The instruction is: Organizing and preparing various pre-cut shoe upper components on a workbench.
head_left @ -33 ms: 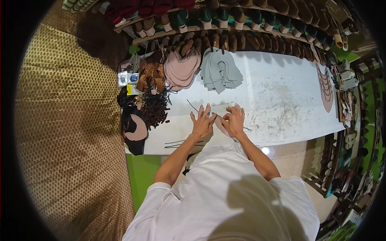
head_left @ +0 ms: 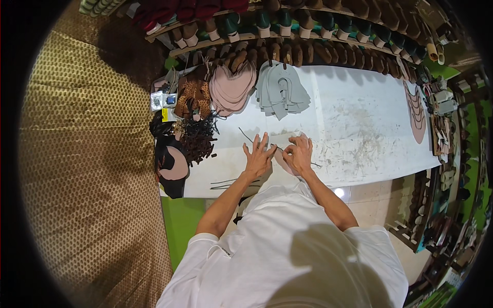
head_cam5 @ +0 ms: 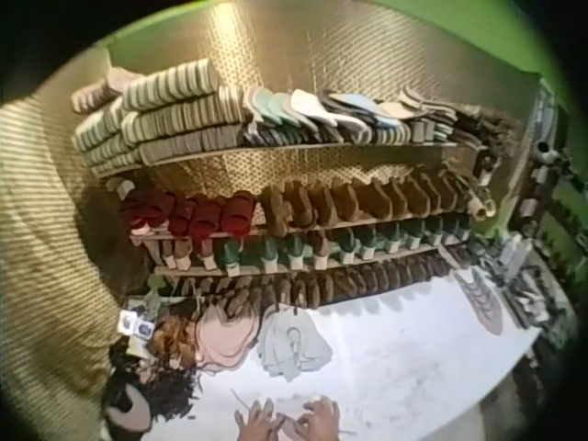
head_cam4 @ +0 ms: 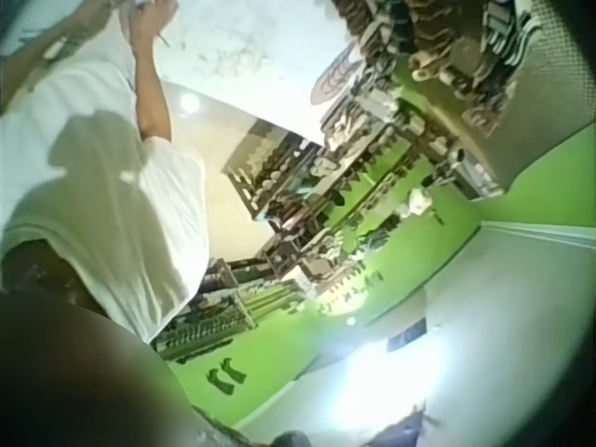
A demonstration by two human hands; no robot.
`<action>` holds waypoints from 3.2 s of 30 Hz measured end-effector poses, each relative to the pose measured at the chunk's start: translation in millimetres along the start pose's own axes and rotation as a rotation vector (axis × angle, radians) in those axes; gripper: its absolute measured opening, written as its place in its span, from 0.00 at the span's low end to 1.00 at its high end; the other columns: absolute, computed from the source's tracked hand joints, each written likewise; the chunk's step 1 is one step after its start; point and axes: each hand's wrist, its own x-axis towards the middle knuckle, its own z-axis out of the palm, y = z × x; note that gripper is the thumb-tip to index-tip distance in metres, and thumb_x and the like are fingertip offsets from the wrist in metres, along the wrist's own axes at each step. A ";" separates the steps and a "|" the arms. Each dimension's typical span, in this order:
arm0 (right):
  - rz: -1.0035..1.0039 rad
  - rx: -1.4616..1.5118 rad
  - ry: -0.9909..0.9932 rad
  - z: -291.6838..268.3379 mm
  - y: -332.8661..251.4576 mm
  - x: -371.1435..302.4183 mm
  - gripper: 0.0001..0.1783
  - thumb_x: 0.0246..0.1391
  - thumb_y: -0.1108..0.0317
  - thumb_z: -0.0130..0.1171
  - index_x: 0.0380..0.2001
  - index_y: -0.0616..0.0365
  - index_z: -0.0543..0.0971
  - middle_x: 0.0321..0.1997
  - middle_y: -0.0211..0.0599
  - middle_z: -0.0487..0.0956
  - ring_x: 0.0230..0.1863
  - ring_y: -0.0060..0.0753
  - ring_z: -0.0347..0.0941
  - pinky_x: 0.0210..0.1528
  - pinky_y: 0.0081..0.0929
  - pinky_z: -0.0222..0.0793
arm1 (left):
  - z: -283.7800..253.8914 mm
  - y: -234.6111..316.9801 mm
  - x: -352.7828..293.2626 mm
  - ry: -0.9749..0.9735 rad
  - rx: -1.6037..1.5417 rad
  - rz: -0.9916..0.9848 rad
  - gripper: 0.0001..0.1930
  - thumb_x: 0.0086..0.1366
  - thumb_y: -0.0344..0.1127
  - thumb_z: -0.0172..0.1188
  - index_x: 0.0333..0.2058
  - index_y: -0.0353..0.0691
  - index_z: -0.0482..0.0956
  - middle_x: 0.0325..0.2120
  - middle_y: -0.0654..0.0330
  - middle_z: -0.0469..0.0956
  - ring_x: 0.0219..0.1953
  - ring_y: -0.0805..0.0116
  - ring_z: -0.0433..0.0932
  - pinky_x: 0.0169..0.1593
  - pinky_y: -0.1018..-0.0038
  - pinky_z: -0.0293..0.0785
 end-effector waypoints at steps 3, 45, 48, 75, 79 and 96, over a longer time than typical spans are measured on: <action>0.009 0.008 -0.021 -3.1 -3.8 -0.9 0.09 0.46 0.60 0.70 0.24 0.53 0.90 0.59 0.37 0.80 0.67 0.44 0.67 0.78 0.62 0.41 | -0.8 -1.1 -1.1 -0.010 -0.013 -0.007 0.29 0.67 0.37 0.57 0.67 0.67 0.73 0.80 0.54 0.39 0.79 0.40 0.39 0.63 0.17 0.41; 0.010 -0.077 0.010 11.9 -1.3 -8.8 0.09 0.48 0.60 0.71 0.26 0.53 0.90 0.59 0.33 0.79 0.70 0.43 0.64 0.79 0.61 0.36 | -6.6 17.5 -5.4 -0.042 0.074 0.053 0.41 0.59 0.33 0.62 0.72 0.71 0.65 0.81 0.56 0.37 0.80 0.43 0.37 0.65 0.19 0.39; 0.008 -0.103 0.010 11.9 -1.2 -8.9 0.10 0.50 0.58 0.71 0.26 0.53 0.91 0.60 0.33 0.78 0.70 0.44 0.63 0.79 0.61 0.36 | -8.2 23.4 -7.0 0.002 0.063 0.089 0.40 0.60 0.34 0.62 0.72 0.71 0.65 0.81 0.56 0.38 0.80 0.43 0.37 0.65 0.18 0.38; -0.046 -0.044 -0.078 -11.2 17.1 -33.9 0.07 0.48 0.62 0.69 0.26 0.53 0.86 0.69 0.37 0.71 0.77 0.50 0.54 0.77 0.72 0.29 | 3.6 23.6 -12.9 0.005 0.112 0.037 0.27 0.72 0.51 0.57 0.69 0.73 0.69 0.81 0.57 0.40 0.80 0.46 0.37 0.66 0.19 0.37; -0.059 -0.041 -0.066 -8.9 17.7 -36.1 0.07 0.47 0.63 0.69 0.26 0.53 0.87 0.68 0.37 0.71 0.77 0.50 0.53 0.77 0.71 0.29 | 1.7 23.8 -11.8 -0.009 0.083 0.031 0.27 0.72 0.50 0.58 0.69 0.72 0.69 0.81 0.57 0.40 0.80 0.46 0.37 0.66 0.19 0.36; -0.016 -0.042 -0.090 -12.6 17.2 -31.0 0.05 0.46 0.65 0.70 0.26 0.54 0.88 0.67 0.37 0.72 0.78 0.51 0.52 0.78 0.71 0.31 | -4.3 31.8 -11.6 0.023 0.146 0.144 0.24 0.70 0.44 0.60 0.64 0.68 0.74 0.80 0.60 0.44 0.80 0.48 0.41 0.67 0.21 0.39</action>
